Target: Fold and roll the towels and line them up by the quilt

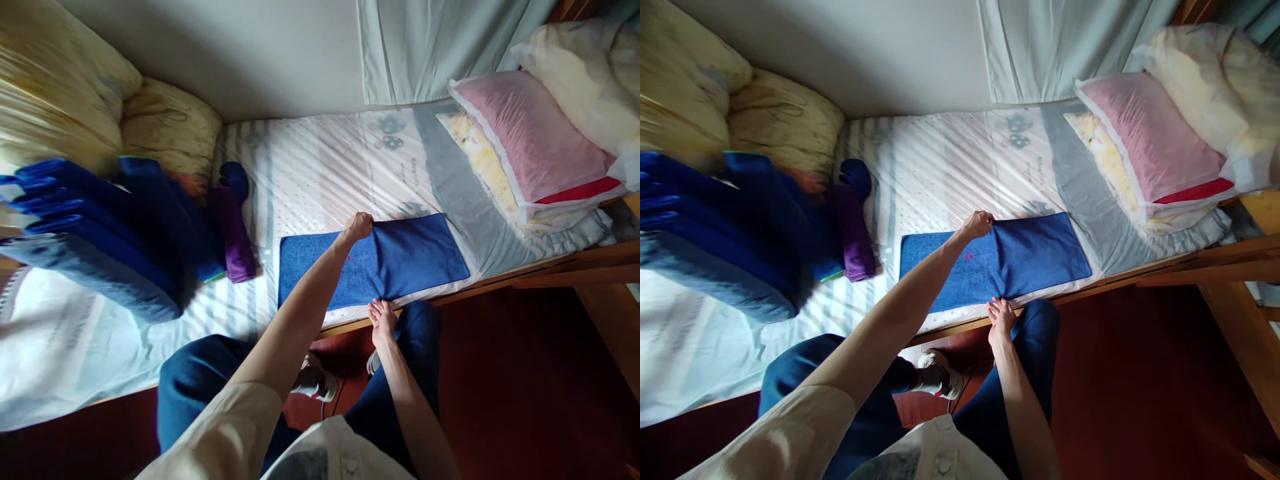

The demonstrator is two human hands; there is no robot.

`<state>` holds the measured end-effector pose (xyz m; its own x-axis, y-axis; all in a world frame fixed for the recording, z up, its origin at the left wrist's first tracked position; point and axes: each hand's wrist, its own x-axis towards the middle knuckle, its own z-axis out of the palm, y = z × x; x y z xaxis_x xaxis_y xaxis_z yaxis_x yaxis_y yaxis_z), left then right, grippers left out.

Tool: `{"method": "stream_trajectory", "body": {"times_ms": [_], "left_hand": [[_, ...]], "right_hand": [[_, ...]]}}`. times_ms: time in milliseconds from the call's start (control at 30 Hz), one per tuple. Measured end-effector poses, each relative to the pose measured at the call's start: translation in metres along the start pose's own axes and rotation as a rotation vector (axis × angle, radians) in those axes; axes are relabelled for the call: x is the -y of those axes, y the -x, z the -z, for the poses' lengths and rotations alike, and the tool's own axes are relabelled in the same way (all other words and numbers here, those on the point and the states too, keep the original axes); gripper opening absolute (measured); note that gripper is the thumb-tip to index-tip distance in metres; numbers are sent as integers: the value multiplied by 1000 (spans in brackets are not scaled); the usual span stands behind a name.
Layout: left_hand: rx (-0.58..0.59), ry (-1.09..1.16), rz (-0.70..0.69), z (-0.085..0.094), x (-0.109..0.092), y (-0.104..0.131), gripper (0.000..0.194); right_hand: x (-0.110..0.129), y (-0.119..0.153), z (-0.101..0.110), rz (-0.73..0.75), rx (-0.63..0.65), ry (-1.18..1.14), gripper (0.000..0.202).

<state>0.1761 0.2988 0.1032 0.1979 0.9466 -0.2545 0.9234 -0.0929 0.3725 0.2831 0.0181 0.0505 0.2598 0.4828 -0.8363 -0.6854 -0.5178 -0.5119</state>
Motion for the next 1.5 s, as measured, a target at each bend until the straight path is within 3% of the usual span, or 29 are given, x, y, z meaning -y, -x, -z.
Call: {"method": "stream_trajectory", "body": {"times_ms": [133, 300, 400, 500, 700, 867, 1100, 1267, 1500], "left_hand": [[-66, 77, 13, 29, 1, 30, 32], [-191, 263, 15, 86, 18, 85, 32], [-242, 339, -9, 118, 36, 126, 25], [-287, 414, -49, 138, 49, 167, 21], [-384, 662, -152, 165, 49, 230, 50], [-448, 780, -165, 189, 42, 267, 62], [-504, 857, -105, 204, 47, 312, 56], [-544, 869, -43, 216, 48, 337, 54], [-466, 915, 7, 226, 53, 377, 55]], "right_hand": [[4, 16, 7, 83, 61, 59, 24], [14, 47, 31, 369, 196, 201, 39], [32, 65, 48, 557, 226, 279, 45], [63, 79, 59, 690, 232, 309, 50], [132, 108, 49, 868, 226, 274, 54], [166, 135, 26, 944, 288, 234, 53], [194, 180, 8, 1048, 436, 297, 41], [209, 202, 5, 1033, 503, 396, 40], [220, 215, 11, 968, 558, 490, 44]]}}
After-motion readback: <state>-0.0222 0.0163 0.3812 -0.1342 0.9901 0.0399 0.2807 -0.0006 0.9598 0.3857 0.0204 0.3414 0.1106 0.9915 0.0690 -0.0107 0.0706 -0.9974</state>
